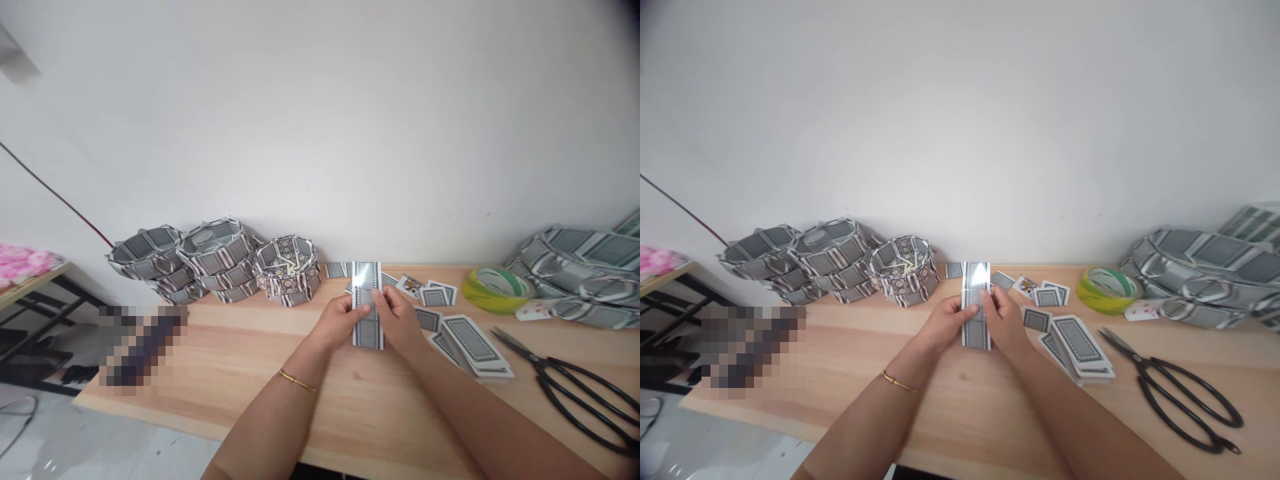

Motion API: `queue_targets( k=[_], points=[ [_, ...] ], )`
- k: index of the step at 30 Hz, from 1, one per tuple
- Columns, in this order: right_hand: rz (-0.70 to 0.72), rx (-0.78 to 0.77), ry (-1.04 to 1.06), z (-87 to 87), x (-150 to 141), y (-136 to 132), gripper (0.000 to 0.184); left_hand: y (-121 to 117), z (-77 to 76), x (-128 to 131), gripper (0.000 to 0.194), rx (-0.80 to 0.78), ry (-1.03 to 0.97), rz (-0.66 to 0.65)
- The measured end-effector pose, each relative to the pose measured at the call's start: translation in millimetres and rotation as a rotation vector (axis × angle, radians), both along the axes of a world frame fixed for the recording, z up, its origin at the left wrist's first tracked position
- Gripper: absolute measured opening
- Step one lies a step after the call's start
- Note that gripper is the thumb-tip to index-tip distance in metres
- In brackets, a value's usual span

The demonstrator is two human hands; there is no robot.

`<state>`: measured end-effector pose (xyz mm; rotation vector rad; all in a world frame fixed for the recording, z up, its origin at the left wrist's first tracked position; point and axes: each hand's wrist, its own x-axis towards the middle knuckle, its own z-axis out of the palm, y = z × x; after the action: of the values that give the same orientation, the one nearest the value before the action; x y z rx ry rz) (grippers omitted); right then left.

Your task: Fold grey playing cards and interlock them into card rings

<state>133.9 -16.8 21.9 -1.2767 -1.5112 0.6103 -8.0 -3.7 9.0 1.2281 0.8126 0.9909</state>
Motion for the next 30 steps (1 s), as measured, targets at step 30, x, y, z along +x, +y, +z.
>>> queue_targets(
  k=[30],
  points=[
    [0.198, -0.092, -0.076, -7.0, -3, 2, 0.03, 5, 3.4, -3, 0.036, 0.019, -0.073, 0.207]
  ],
)
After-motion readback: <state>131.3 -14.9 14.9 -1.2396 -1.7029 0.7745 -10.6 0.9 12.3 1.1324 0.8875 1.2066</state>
